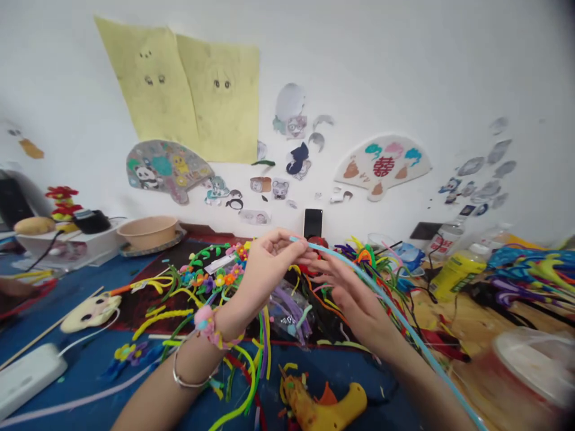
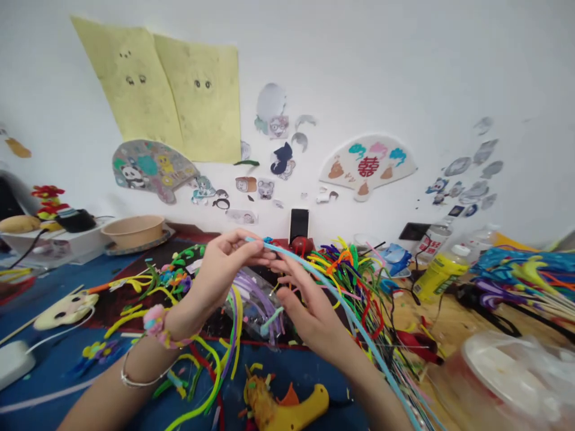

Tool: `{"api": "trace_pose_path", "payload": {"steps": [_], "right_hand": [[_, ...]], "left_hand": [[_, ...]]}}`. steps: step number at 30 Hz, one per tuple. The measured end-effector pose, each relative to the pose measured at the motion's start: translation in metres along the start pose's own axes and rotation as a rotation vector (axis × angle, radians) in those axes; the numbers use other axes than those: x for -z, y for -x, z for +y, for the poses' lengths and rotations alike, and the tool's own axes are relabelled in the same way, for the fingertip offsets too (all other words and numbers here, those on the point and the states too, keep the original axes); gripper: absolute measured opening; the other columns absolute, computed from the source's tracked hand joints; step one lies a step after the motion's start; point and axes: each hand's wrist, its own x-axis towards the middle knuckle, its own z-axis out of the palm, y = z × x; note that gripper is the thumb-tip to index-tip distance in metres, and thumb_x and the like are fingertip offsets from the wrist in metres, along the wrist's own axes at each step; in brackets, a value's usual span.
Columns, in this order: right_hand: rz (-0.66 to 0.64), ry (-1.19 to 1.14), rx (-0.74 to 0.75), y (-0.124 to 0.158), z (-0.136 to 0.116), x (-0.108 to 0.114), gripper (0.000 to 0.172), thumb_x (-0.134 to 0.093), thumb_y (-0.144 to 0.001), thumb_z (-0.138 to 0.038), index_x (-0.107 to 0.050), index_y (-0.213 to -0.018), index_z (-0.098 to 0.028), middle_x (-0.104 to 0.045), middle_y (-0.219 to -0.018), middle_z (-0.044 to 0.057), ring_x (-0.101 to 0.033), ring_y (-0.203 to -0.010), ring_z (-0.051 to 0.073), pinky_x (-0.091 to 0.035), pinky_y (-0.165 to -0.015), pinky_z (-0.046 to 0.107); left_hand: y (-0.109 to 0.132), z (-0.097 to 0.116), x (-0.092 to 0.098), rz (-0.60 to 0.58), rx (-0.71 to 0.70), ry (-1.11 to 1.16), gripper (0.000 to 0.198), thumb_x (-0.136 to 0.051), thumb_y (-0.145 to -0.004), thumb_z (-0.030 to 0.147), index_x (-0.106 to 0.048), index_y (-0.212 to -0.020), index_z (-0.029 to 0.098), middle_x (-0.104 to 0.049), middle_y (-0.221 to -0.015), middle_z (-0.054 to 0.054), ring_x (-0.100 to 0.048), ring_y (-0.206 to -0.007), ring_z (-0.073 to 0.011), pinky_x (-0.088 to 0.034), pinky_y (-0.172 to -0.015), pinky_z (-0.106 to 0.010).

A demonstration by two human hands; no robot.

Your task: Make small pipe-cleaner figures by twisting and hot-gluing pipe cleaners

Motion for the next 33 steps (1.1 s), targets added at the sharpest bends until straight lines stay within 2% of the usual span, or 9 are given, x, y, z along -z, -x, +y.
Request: {"api": "trace_pose_path", "payload": {"steps": [3, 5, 10, 14, 17, 20, 23, 28, 33], "right_hand": [[0.156, 0.009, -0.041, -0.030, -0.018, 0.005, 0.031, -0.042, -0.094, -0.037, -0.061, -0.114, -0.024, -0.062, -0.119, 0.005, -0.057, -0.110, 0.019, -0.044, -0.095, 0.032], [0.214, 0.065, -0.011, -0.044, -0.024, 0.007, 0.029, -0.043, -0.094, -0.035, -0.068, -0.099, -0.022, -0.067, -0.105, 0.005, -0.060, -0.100, 0.018, -0.045, -0.089, 0.030], [0.165, 0.272, 0.074, -0.053, -0.024, 0.015, 0.024, -0.049, -0.091, -0.029, -0.069, -0.081, -0.019, -0.066, -0.078, 0.003, -0.060, -0.077, 0.017, -0.045, -0.072, 0.028], [0.282, 0.479, 0.129, -0.051, -0.019, 0.020, 0.016, -0.058, -0.086, -0.030, -0.064, -0.078, -0.018, -0.062, -0.069, 0.001, -0.056, -0.064, 0.015, -0.043, -0.061, 0.027], [0.409, 0.705, 0.352, -0.048, -0.017, 0.023, 0.010, -0.060, -0.085, -0.025, -0.064, -0.089, -0.017, -0.062, -0.079, 0.005, -0.056, -0.074, 0.019, -0.045, -0.067, 0.031], [0.285, 0.899, 0.628, -0.043, -0.020, 0.027, 0.024, -0.056, -0.086, -0.017, -0.063, -0.109, -0.021, -0.061, -0.109, 0.010, -0.052, -0.104, 0.025, -0.043, -0.088, 0.041], [0.159, 0.978, 0.682, -0.038, -0.026, 0.031, 0.024, -0.056, -0.086, -0.016, -0.066, -0.107, -0.024, -0.060, -0.118, 0.009, -0.045, -0.116, 0.026, -0.040, -0.094, 0.044], [0.032, 0.997, 0.666, -0.033, -0.032, 0.033, 0.016, -0.054, -0.089, -0.021, -0.068, -0.097, -0.025, -0.067, -0.105, 0.004, -0.051, -0.111, 0.022, -0.032, -0.100, 0.046], [0.013, 0.959, 0.669, -0.030, -0.035, 0.034, 0.015, -0.052, -0.090, -0.018, -0.067, -0.095, -0.021, -0.069, -0.092, 0.002, -0.058, -0.096, 0.018, -0.025, -0.105, 0.048]], "left_hand": [[-0.006, 0.006, -0.004, -0.040, 0.012, -0.017, 0.011, -0.068, -0.073, 0.023, -0.064, -0.075, 0.013, -0.070, -0.066, -0.002, -0.068, -0.061, -0.0132, -0.056, -0.063, -0.023], [-0.007, 0.011, -0.002, -0.093, 0.025, -0.039, 0.010, -0.068, -0.073, 0.022, -0.064, -0.074, 0.012, -0.070, -0.063, -0.002, -0.067, -0.058, -0.0126, -0.055, -0.061, -0.023], [-0.009, 0.016, 0.006, -0.373, 0.228, -0.145, 0.012, -0.068, -0.073, 0.024, -0.068, -0.073, 0.012, -0.069, -0.061, -0.003, -0.065, -0.056, -0.0124, -0.053, -0.060, -0.024], [-0.014, 0.008, 0.007, -0.386, 0.279, -0.112, 0.009, -0.071, -0.069, 0.021, -0.070, -0.069, 0.012, -0.067, -0.066, 0.000, -0.061, -0.060, -0.0084, -0.050, -0.064, -0.019], [-0.015, 0.004, 0.009, -0.391, 0.328, -0.069, 0.009, -0.070, -0.068, 0.020, -0.066, -0.064, 0.012, -0.063, -0.061, 0.001, -0.060, -0.058, -0.0094, -0.050, -0.062, -0.020], [-0.013, 0.008, 0.016, -0.464, 0.360, -0.150, 0.009, -0.066, -0.070, 0.020, -0.063, -0.065, 0.013, -0.063, -0.055, 0.000, -0.062, -0.052, -0.0119, -0.050, -0.057, -0.022], [-0.009, 0.013, 0.024, -0.552, 0.366, -0.283, 0.007, -0.067, -0.069, 0.019, -0.064, -0.065, 0.014, -0.064, -0.053, 0.001, -0.061, -0.047, -0.0115, -0.050, -0.053, -0.022], [-0.004, 0.017, 0.026, -0.681, 0.395, -0.297, 0.010, -0.070, -0.071, 0.022, -0.066, -0.068, 0.014, -0.064, -0.050, 0.002, -0.061, -0.045, -0.0111, -0.050, -0.052, -0.021], [-0.001, 0.015, 0.026, -0.714, 0.433, -0.215, 0.012, -0.072, -0.070, 0.023, -0.065, -0.073, 0.013, -0.067, -0.053, 0.001, -0.064, -0.047, -0.0119, -0.052, -0.053, -0.021]]}}
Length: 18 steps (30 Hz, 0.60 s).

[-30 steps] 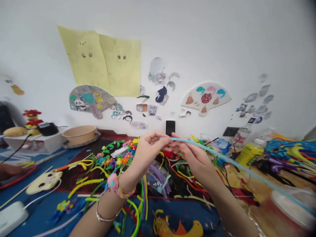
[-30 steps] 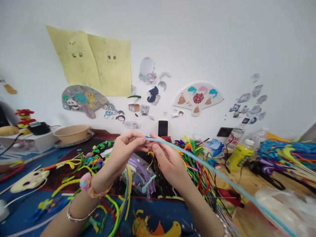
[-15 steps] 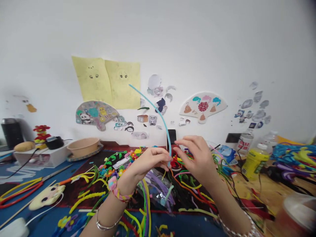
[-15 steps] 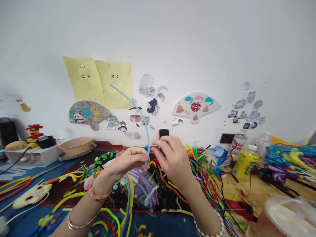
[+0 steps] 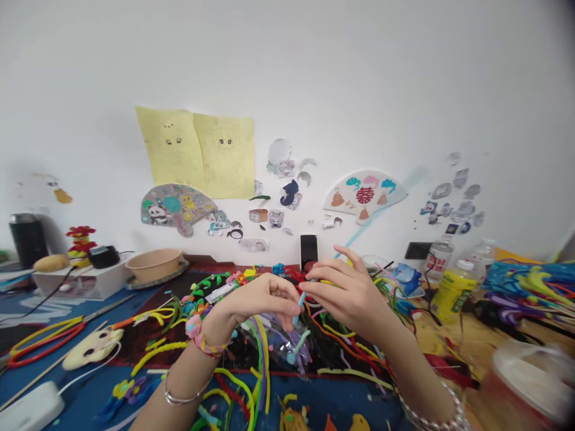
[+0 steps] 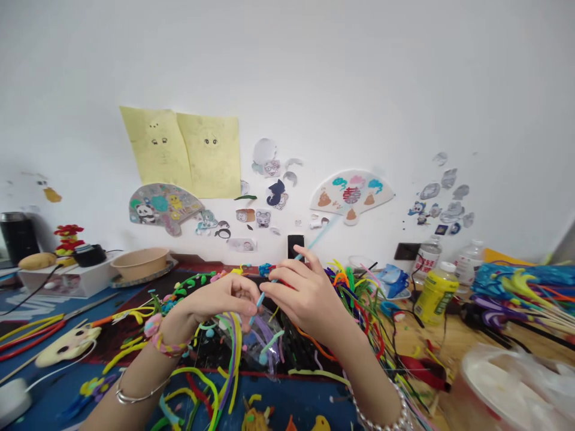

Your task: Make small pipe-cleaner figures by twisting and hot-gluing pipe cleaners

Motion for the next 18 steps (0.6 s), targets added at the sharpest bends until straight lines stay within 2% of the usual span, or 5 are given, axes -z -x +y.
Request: {"api": "trace_pose_path", "payload": {"steps": [2, 6, 8, 12, 18], "right_hand": [[0.024, -0.035, 0.021, 0.000, -0.001, 0.002, 0.016, -0.052, -0.090, -0.016, -0.066, -0.096, -0.019, -0.069, -0.090, 0.003, -0.058, -0.092, 0.017, -0.032, -0.101, 0.046], [0.074, -0.128, 0.015, 0.002, -0.003, 0.005, 0.021, -0.048, -0.090, -0.012, -0.065, -0.100, -0.019, -0.066, -0.090, 0.006, -0.057, -0.087, 0.018, -0.047, -0.080, 0.036], [0.087, -0.166, 0.007, 0.004, -0.004, 0.005, 0.023, -0.046, -0.090, -0.010, -0.064, -0.101, -0.019, -0.065, -0.091, 0.007, -0.056, -0.088, 0.019, -0.048, -0.076, 0.034], [0.107, -0.222, 0.011, 0.007, -0.002, 0.005, 0.026, -0.043, -0.090, -0.007, -0.063, -0.102, -0.018, -0.065, -0.093, 0.008, -0.055, -0.091, 0.019, -0.048, -0.077, 0.035], [0.126, -0.259, -0.044, 0.000, -0.013, 0.007, 0.023, -0.047, -0.090, -0.013, -0.063, -0.105, -0.020, -0.065, -0.090, 0.007, -0.058, -0.084, 0.018, -0.048, -0.071, 0.033]], "left_hand": [[-0.001, -0.003, 0.001, -0.010, -0.007, 0.052, 0.014, -0.074, -0.068, 0.022, -0.065, -0.073, 0.013, -0.067, -0.054, 0.001, -0.063, -0.046, -0.0119, -0.052, -0.052, -0.021], [-0.004, -0.009, 0.004, -0.070, -0.016, 0.181, 0.021, -0.078, -0.063, 0.025, -0.066, -0.073, 0.012, -0.066, -0.054, 0.001, -0.062, -0.042, -0.0115, -0.051, -0.048, -0.021], [-0.004, -0.012, 0.005, -0.115, -0.022, 0.217, 0.023, -0.080, -0.061, 0.025, -0.066, -0.073, 0.012, -0.065, -0.053, 0.001, -0.060, -0.042, -0.0114, -0.050, -0.046, -0.020], [-0.004, -0.014, 0.004, -0.190, -0.022, 0.231, 0.023, -0.079, -0.061, 0.024, -0.066, -0.071, 0.009, -0.066, -0.053, -0.003, -0.060, -0.044, -0.0120, -0.046, -0.045, -0.020], [-0.005, -0.008, -0.004, -0.132, -0.063, 0.312, 0.022, -0.078, -0.058, 0.024, -0.064, -0.069, 0.011, -0.060, -0.047, 0.000, -0.053, -0.039, -0.0101, -0.045, -0.045, -0.022]]}}
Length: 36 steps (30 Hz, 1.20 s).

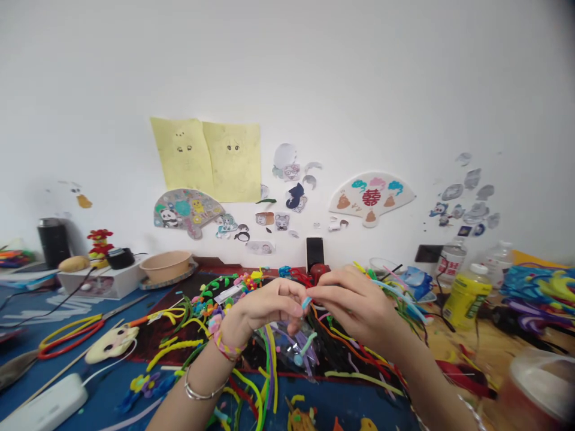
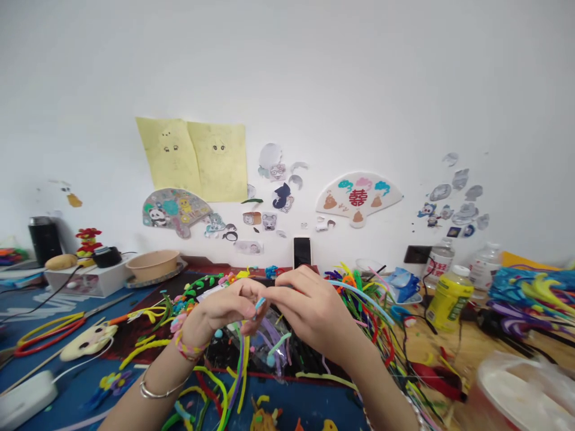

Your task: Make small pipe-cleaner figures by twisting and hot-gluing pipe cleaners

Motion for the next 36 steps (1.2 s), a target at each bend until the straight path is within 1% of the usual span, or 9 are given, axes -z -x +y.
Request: {"api": "trace_pose_path", "payload": {"steps": [4, 8, 11, 18, 22, 27, 31, 33, 36], "right_hand": [[0.059, 0.009, -0.035, -0.005, -0.015, 0.000, 0.015, -0.052, -0.089, -0.017, -0.065, -0.097, -0.019, -0.065, -0.080, 0.005, -0.057, -0.073, 0.016, -0.045, -0.067, 0.031], [0.095, 0.023, -0.074, -0.007, -0.022, 0.000, 0.016, -0.051, -0.088, -0.014, -0.067, -0.091, -0.019, -0.064, -0.077, 0.005, -0.056, -0.071, 0.016, -0.045, -0.066, 0.031], [0.130, 0.036, -0.122, -0.008, -0.024, -0.002, 0.015, -0.052, -0.087, -0.015, -0.067, -0.088, -0.020, -0.064, -0.076, 0.005, -0.057, -0.071, 0.017, -0.046, -0.065, 0.031], [0.354, 0.078, -0.190, -0.012, -0.037, -0.014, 0.013, -0.057, -0.082, -0.011, -0.066, -0.087, -0.021, -0.065, -0.074, 0.004, -0.061, -0.071, 0.017, -0.050, -0.063, 0.030], [0.386, 0.051, -0.228, -0.012, -0.045, -0.020, 0.013, -0.058, -0.081, -0.008, -0.063, -0.086, -0.019, -0.066, -0.073, 0.004, -0.061, -0.068, 0.015, -0.050, -0.060, 0.026], [0.424, -0.018, -0.264, -0.012, -0.050, -0.027, 0.016, -0.057, -0.082, -0.007, -0.064, -0.089, -0.019, -0.066, -0.074, 0.003, -0.061, -0.065, 0.015, -0.051, -0.059, 0.026], [0.447, -0.038, -0.274, -0.012, -0.052, -0.034, 0.020, -0.059, -0.081, -0.008, -0.063, -0.097, -0.019, -0.066, -0.076, 0.004, -0.061, -0.067, 0.015, -0.052, -0.060, 0.027], [0.477, -0.041, -0.287, -0.012, -0.052, -0.035, 0.018, -0.061, -0.080, -0.007, -0.064, -0.094, -0.018, -0.065, -0.076, 0.005, -0.061, -0.067, 0.015, -0.052, -0.061, 0.027], [0.521, -0.052, -0.318, -0.012, -0.053, -0.035, 0.013, -0.061, -0.080, -0.007, -0.065, -0.084, -0.018, -0.064, -0.069, 0.003, -0.059, -0.062, 0.014, -0.051, -0.057, 0.026]], "left_hand": [[0.001, 0.002, -0.007, 0.011, -0.035, 0.044, 0.025, -0.078, -0.055, 0.026, -0.063, -0.069, 0.012, -0.060, -0.046, 0.001, -0.052, -0.037, -0.0105, -0.044, -0.044, -0.023], [0.003, 0.002, -0.010, -0.005, -0.035, 0.069, 0.025, -0.077, -0.059, 0.030, -0.063, -0.068, 0.012, -0.059, -0.048, 0.001, -0.053, -0.037, -0.0115, -0.042, -0.041, -0.023], [0.003, 0.002, -0.009, 0.002, -0.068, 0.073, 0.024, -0.076, -0.063, 0.030, -0.063, -0.070, 0.012, -0.057, -0.047, 0.001, -0.050, -0.037, -0.0095, -0.040, -0.041, -0.021], [0.006, 0.003, -0.012, 0.060, -0.182, 0.074, 0.026, -0.075, -0.067, 0.034, -0.061, -0.069, 0.013, -0.053, -0.043, 0.002, -0.045, -0.037, -0.0075, -0.035, -0.043, -0.020], [0.006, 0.003, -0.016, 0.088, -0.235, 0.094, 0.027, -0.075, -0.068, 0.035, -0.059, -0.066, 0.013, -0.051, -0.043, 0.003, -0.042, -0.036, -0.0063, -0.034, -0.042, -0.020], [0.004, 0.000, -0.021, 0.124, -0.329, 0.134, 0.024, -0.072, -0.072, 0.036, -0.061, -0.073, 0.014, -0.050, -0.043, 0.004, -0.042, -0.038, -0.0061, -0.036, -0.045, -0.018], [-0.001, -0.003, -0.029, 0.224, -0.420, 0.260, 0.019, -0.074, -0.071, 0.027, -0.062, -0.069, 0.013, -0.054, -0.053, 0.003, -0.046, -0.045, -0.0050, -0.038, -0.048, -0.015], [-0.003, -0.004, -0.035, 0.296, -0.447, 0.310, 0.018, -0.075, -0.069, 0.024, -0.062, -0.068, 0.013, -0.056, -0.059, 0.002, -0.049, -0.050, -0.0048, -0.041, -0.052, -0.015], [-0.004, -0.006, -0.041, 0.349, -0.461, 0.273, 0.018, -0.077, -0.067, 0.024, -0.063, -0.068, 0.013, -0.057, -0.064, 0.001, -0.052, -0.056, -0.0067, -0.043, -0.057, -0.016]]}}
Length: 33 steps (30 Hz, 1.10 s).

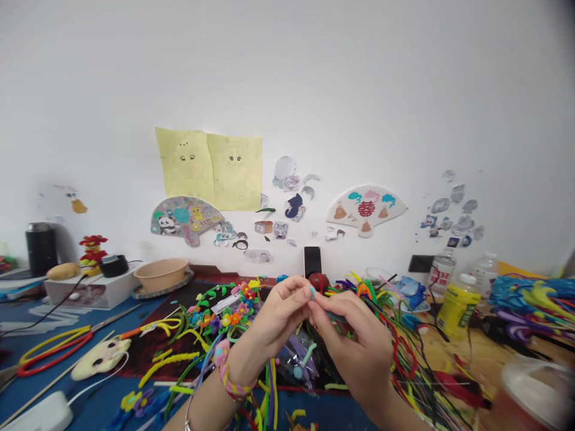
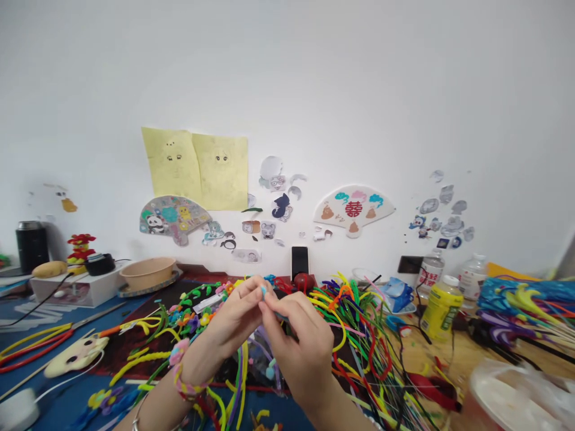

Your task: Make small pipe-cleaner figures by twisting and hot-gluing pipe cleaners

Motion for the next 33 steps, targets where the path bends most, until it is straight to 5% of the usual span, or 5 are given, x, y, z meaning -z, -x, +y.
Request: {"api": "trace_pose_path", "payload": {"steps": [12, 16, 23, 28, 33], "right_hand": [[0.028, 0.261, 0.328, -0.003, 0.020, 0.010, 0.018, -0.067, -0.078, -0.008, -0.067, -0.095, -0.015, -0.071, -0.074, 0.006, -0.064, -0.063, 0.015, -0.052, -0.060, 0.026], [0.007, 0.285, 0.411, -0.006, 0.036, 0.015, 0.025, -0.065, -0.079, -0.006, -0.066, -0.102, -0.014, -0.072, -0.077, 0.007, -0.064, -0.064, 0.016, -0.051, -0.060, 0.026], [-0.211, 0.043, 0.237, -0.017, 0.025, 0.029, 0.019, -0.058, -0.083, -0.004, -0.066, -0.096, -0.015, -0.069, -0.079, 0.005, -0.062, -0.071, 0.014, -0.049, -0.065, 0.024], [-0.285, -0.089, 0.068, -0.024, 0.017, 0.033, 0.013, -0.058, -0.084, -0.008, -0.067, -0.088, -0.016, -0.066, -0.073, 0.003, -0.059, -0.066, 0.012, -0.047, -0.059, 0.023], [-0.362, -0.209, -0.109, -0.026, 0.020, 0.034, 0.007, -0.066, -0.079, -0.015, -0.069, -0.083, -0.020, -0.067, -0.072, 0.000, -0.060, -0.065, 0.012, -0.047, -0.061, 0.023]], "left_hand": [[0.007, -0.008, -0.011, 0.094, 0.006, 0.120, 0.005, -0.070, -0.074, 0.017, -0.069, -0.071, 0.014, -0.063, -0.071, 0.000, -0.057, -0.065, -0.0087, -0.048, -0.060, -0.019], [0.011, -0.002, -0.016, 0.119, -0.027, -0.096, 0.007, -0.067, -0.077, 0.020, -0.071, -0.074, 0.015, -0.063, -0.074, -0.002, -0.057, -0.064, -0.0093, -0.048, -0.056, -0.019], [0.014, 0.013, -0.012, 0.091, -0.560, -0.823, 0.005, -0.070, -0.073, 0.014, -0.073, -0.077, 0.016, -0.068, -0.078, -0.004, -0.061, -0.071, -0.0130, -0.049, -0.059, -0.020], [0.015, 0.015, -0.010, 0.023, -0.892, -0.995, 0.017, -0.071, -0.070, 0.005, -0.073, -0.082, 0.018, -0.072, -0.072, -0.003, -0.065, -0.067, -0.0122, -0.051, -0.066, -0.021], [0.013, 0.015, -0.008, -0.008, -0.933, -1.006, 0.017, -0.070, -0.069, 0.001, -0.072, -0.077, 0.017, -0.073, -0.069, -0.003, -0.066, -0.065, -0.0127, -0.052, -0.066, -0.021]]}}
